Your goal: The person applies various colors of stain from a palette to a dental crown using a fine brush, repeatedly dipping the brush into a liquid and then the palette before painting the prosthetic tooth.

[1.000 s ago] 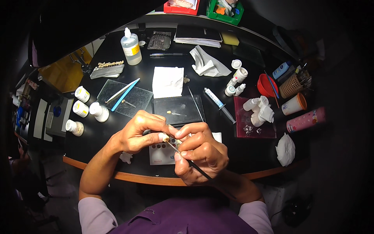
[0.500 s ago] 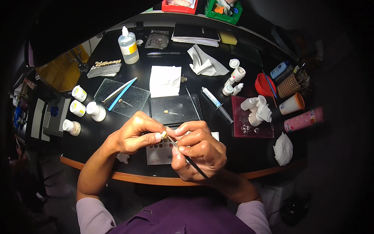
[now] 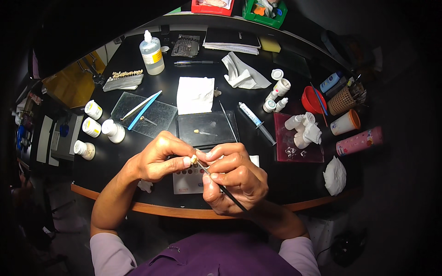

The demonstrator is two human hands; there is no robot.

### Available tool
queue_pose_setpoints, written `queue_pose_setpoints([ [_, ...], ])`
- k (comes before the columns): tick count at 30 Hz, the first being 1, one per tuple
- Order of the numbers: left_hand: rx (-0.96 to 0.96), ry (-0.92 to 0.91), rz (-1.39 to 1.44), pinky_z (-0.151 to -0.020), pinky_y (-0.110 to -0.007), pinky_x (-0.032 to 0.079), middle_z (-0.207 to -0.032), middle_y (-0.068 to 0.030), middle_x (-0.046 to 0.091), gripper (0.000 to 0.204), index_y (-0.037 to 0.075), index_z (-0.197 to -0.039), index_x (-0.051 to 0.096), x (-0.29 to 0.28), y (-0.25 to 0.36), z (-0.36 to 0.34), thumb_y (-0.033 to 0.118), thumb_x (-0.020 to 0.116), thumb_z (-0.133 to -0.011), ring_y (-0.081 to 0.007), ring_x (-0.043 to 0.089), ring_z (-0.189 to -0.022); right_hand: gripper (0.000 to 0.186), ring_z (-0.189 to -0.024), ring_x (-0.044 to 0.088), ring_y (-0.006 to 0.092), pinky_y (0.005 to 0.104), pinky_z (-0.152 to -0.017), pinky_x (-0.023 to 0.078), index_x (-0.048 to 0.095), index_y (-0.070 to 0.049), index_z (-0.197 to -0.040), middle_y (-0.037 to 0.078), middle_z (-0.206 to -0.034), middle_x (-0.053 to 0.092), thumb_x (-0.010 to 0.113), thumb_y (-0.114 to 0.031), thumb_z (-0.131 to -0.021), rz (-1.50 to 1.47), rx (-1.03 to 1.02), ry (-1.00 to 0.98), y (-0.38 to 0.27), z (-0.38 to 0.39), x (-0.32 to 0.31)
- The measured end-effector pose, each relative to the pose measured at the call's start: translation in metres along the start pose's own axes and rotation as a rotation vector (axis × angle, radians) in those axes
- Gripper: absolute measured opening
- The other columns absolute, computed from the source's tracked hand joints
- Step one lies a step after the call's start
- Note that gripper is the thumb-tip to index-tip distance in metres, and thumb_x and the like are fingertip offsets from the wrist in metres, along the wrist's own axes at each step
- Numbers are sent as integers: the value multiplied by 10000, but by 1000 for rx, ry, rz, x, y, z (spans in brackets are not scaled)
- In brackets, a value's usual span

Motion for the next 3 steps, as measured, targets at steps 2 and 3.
queue_pose_setpoints([
  [2, -3, 4, -3, -626, -342, 519, -777, -117, 729, 213, -58, -999, 746, 0, 0, 0, 126, 651, -1047, -175, 666, -660, 248, -1030, 714, 313, 402, -878, 642, 588, -37, -985, 121, -929, 706, 757, 103, -870, -4, 7, -5, 1, 2, 0],
  [3, -4, 4, -4, -626, -342, 519, -777, -117, 729, 213, -58, -999, 746, 0, 0, 1, 126, 651, -1047, -175, 666, -660, 248, -1031, 714, 316, 401, -884, 642, 591, -38, -986, 124, -933, 710, 759, 102, -868, -8, 15, -10, 2, 3, 0],
])
Point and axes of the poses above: each hand's wrist, its own z-axis away from the middle knuckle, its own x-axis out of the palm, y = z × x, the point moved 4 cm from there along -z, towards the middle knuckle
